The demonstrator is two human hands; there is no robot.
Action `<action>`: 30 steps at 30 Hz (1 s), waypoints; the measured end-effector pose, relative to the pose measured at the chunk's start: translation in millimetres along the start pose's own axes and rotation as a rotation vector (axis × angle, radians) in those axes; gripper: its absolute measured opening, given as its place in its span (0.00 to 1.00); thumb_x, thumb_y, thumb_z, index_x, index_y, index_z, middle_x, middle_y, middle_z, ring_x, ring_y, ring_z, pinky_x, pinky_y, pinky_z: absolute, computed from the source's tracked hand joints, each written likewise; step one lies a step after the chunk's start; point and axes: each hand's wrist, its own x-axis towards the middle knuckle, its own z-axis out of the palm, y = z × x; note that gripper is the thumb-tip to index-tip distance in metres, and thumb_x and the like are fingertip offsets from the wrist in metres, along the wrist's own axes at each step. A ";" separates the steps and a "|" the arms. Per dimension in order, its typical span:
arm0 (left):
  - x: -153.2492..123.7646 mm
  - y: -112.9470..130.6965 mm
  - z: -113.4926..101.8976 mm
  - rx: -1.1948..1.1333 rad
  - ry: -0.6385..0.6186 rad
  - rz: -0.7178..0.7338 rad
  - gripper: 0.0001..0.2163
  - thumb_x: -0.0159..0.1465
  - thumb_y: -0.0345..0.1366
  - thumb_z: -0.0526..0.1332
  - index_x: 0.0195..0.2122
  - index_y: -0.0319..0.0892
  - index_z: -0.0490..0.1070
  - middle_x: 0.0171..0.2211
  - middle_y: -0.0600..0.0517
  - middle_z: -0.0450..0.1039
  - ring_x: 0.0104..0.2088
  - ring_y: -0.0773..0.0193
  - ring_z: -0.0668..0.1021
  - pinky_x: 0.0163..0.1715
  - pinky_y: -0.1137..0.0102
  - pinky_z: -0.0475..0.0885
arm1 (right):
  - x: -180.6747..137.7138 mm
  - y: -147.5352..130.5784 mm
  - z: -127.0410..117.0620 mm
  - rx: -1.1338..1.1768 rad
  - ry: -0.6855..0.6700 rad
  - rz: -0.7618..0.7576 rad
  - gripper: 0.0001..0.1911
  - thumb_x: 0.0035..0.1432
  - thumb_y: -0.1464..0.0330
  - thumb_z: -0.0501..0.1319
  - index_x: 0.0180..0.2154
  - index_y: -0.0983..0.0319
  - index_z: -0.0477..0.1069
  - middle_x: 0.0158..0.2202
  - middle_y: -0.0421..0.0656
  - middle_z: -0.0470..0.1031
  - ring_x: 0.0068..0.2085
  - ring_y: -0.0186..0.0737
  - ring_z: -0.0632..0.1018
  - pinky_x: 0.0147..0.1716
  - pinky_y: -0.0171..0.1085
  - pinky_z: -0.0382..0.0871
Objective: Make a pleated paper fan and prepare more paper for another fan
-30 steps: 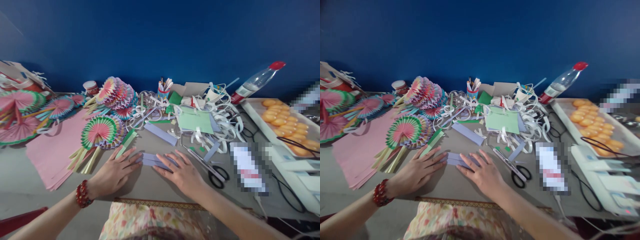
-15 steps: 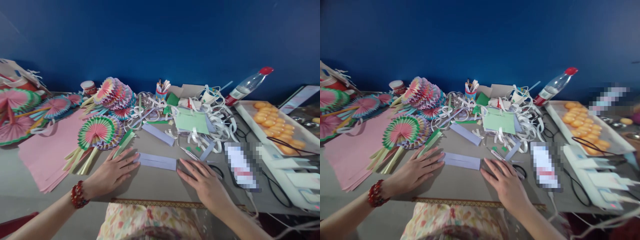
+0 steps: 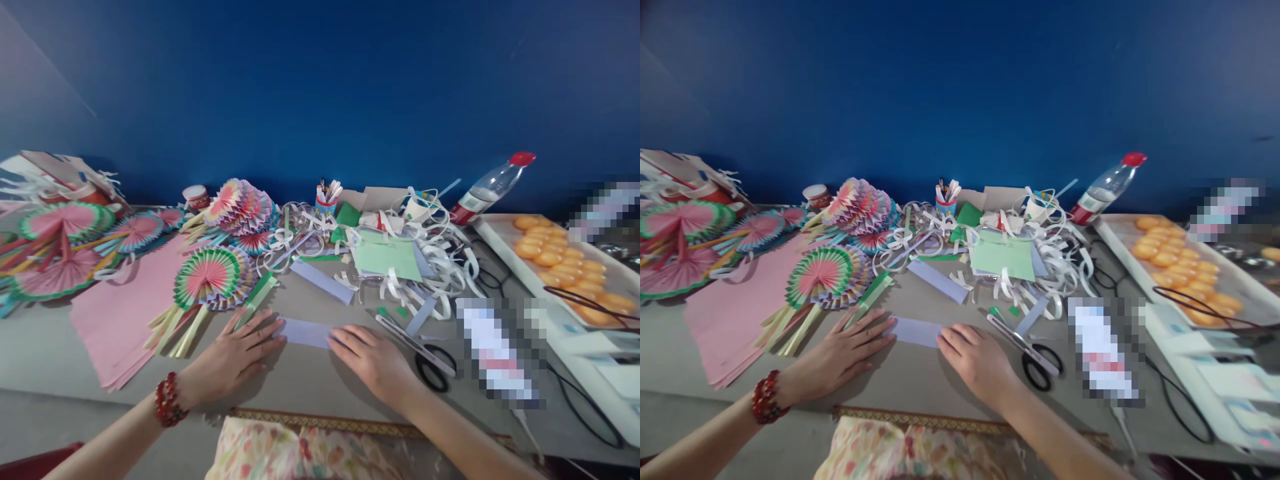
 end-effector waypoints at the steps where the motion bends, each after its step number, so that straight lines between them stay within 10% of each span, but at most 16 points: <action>1: -1.9 -0.3 -1.0 0.007 0.002 0.000 0.25 0.71 0.34 0.53 0.69 0.52 0.54 0.69 0.55 0.55 0.70 0.57 0.54 0.70 0.53 0.35 | -2.0 1.9 1.9 0.004 0.000 -0.015 0.19 0.62 0.75 0.59 0.54 0.62 0.72 0.53 0.46 0.77 0.51 0.44 0.74 0.47 0.41 0.73; 10: 3.8 10.9 -10.4 -0.096 0.345 -0.146 0.12 0.68 0.29 0.56 0.50 0.43 0.73 0.56 0.47 0.74 0.59 0.58 0.72 0.62 0.59 0.63 | -6.8 9.3 4.8 0.033 0.025 -0.035 0.16 0.64 0.75 0.59 0.53 0.62 0.73 0.53 0.46 0.77 0.52 0.44 0.75 0.49 0.42 0.74; 17: 53.6 30.8 4.8 0.009 0.217 0.022 0.13 0.70 0.30 0.57 0.54 0.41 0.69 0.52 0.45 0.76 0.51 0.57 0.76 0.51 0.60 0.71 | -2.5 8.2 6.7 0.007 0.042 -0.063 0.14 0.62 0.75 0.59 0.48 0.67 0.75 0.49 0.49 0.79 0.48 0.47 0.76 0.46 0.43 0.75; 30: 53.1 40.2 11.3 -0.041 0.228 -0.089 0.09 0.71 0.29 0.52 0.40 0.40 0.73 0.38 0.47 0.74 0.39 0.57 0.74 0.40 0.63 0.71 | -0.9 1.3 -4.3 0.119 -0.026 0.120 0.09 0.63 0.76 0.59 0.42 0.61 0.75 0.42 0.46 0.78 0.42 0.43 0.74 0.42 0.40 0.69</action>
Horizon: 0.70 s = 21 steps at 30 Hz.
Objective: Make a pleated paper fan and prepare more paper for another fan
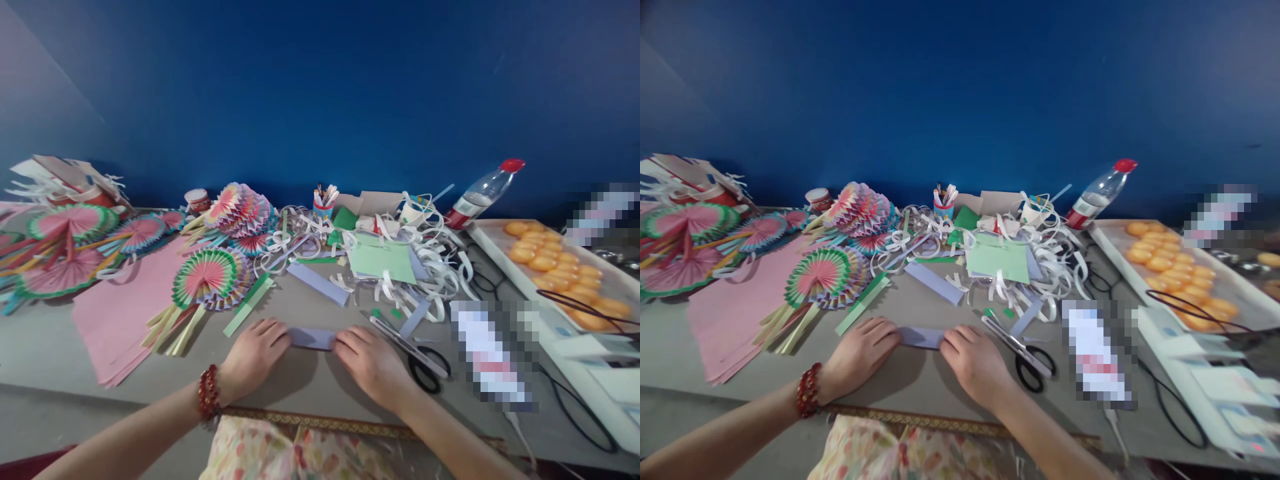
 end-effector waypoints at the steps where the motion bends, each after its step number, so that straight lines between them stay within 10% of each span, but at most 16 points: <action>1: -0.5 0.6 0.7 -0.009 0.004 -0.007 0.10 0.71 0.30 0.52 0.39 0.40 0.73 0.37 0.47 0.74 0.39 0.57 0.73 0.40 0.63 0.71 | -0.6 -0.6 -1.0 0.023 0.000 0.027 0.08 0.63 0.76 0.59 0.41 0.61 0.75 0.42 0.45 0.77 0.42 0.43 0.74 0.42 0.40 0.69; 21: -3.3 1.8 -2.0 -0.276 0.061 -0.205 0.08 0.71 0.30 0.52 0.38 0.43 0.70 0.41 0.49 0.73 0.41 0.59 0.73 0.43 0.63 0.67 | -5.3 -0.2 -6.5 0.260 0.157 0.266 0.07 0.63 0.74 0.58 0.33 0.59 0.69 0.41 0.44 0.73 0.42 0.43 0.75 0.43 0.42 0.70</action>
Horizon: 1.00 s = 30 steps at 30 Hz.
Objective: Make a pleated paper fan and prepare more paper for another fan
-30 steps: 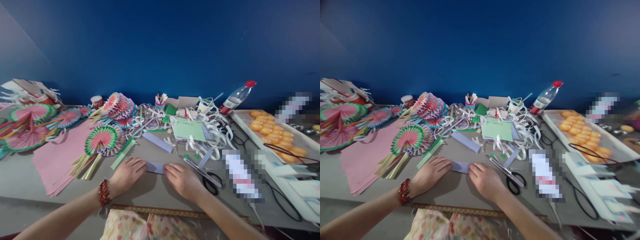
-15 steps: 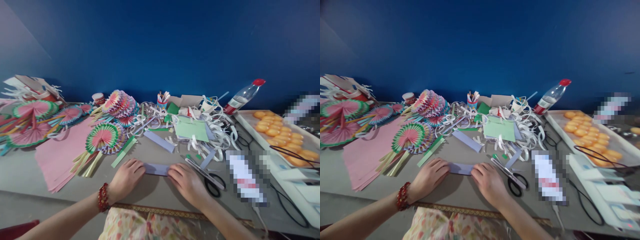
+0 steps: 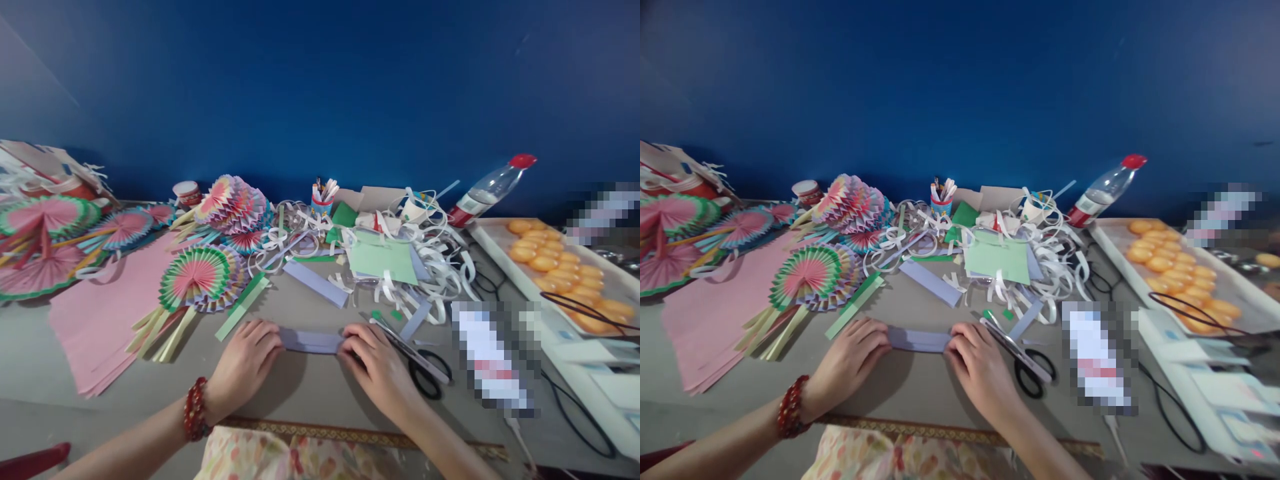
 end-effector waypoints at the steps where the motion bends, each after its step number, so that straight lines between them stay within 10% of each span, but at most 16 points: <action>1: 0.0 -0.8 0.6 -0.019 0.002 -0.021 0.08 0.71 0.30 0.52 0.37 0.43 0.69 0.41 0.49 0.73 0.41 0.59 0.73 0.43 0.63 0.67 | 0.2 0.1 0.2 0.001 -0.004 0.012 0.07 0.63 0.74 0.58 0.33 0.59 0.68 0.41 0.44 0.73 0.42 0.43 0.75 0.44 0.42 0.70; 30: 8.9 -7.3 4.5 -0.055 -0.043 -0.168 0.04 0.64 0.29 0.56 0.34 0.44 0.66 0.41 0.49 0.68 0.40 0.59 0.73 0.41 0.63 0.65 | -1.8 5.4 2.7 0.059 -0.009 0.189 0.07 0.60 0.75 0.58 0.32 0.59 0.65 0.41 0.46 0.70 0.43 0.46 0.72 0.46 0.47 0.68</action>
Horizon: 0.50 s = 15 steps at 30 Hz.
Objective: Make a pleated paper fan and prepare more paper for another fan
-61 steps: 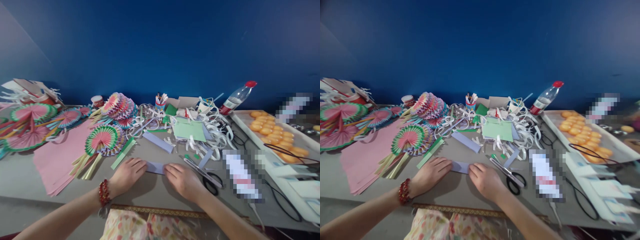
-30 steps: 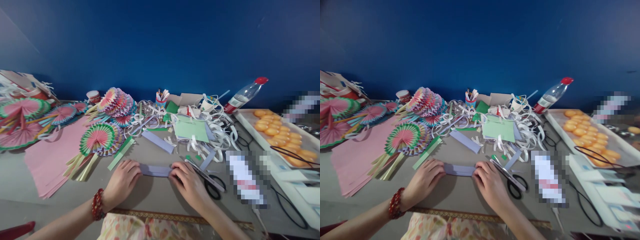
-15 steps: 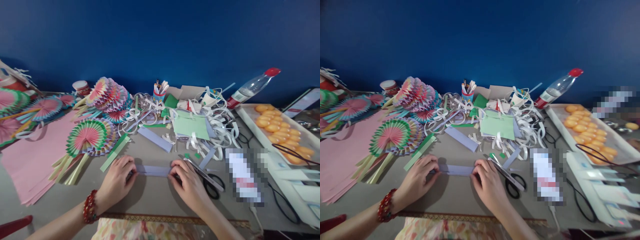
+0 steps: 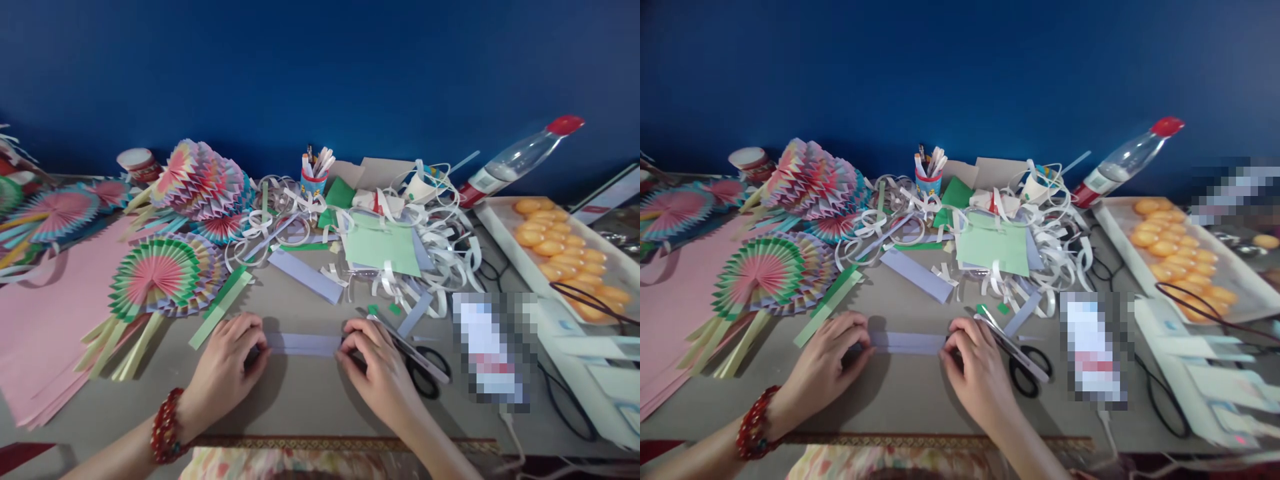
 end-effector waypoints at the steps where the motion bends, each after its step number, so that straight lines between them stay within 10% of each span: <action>1: 0.0 0.0 0.0 -0.002 0.000 0.000 0.03 0.64 0.29 0.56 0.34 0.44 0.66 0.41 0.49 0.68 0.40 0.59 0.73 0.41 0.63 0.65 | 0.3 -0.3 -0.2 -0.003 0.000 0.001 0.07 0.60 0.75 0.58 0.31 0.58 0.65 0.41 0.46 0.70 0.42 0.46 0.73 0.46 0.47 0.68; 9: 1.3 2.6 -1.2 -0.018 0.016 -0.018 0.03 0.64 0.29 0.57 0.34 0.43 0.67 0.41 0.49 0.69 0.41 0.59 0.73 0.43 0.63 0.66 | 0.0 -7.1 0.9 -0.066 0.013 -0.027 0.07 0.61 0.75 0.55 0.36 0.58 0.67 0.41 0.46 0.70 0.43 0.46 0.74 0.48 0.49 0.68; 15: 0.0 3.2 -0.7 -0.017 0.010 -0.041 0.02 0.65 0.31 0.57 0.34 0.43 0.67 0.41 0.49 0.69 0.40 0.58 0.73 0.42 0.62 0.67 | -2.2 -10.3 8.0 -0.252 -0.056 -0.251 0.25 0.56 0.83 0.53 0.47 0.51 0.75 0.46 0.44 0.74 0.51 0.50 0.72 0.52 0.48 0.67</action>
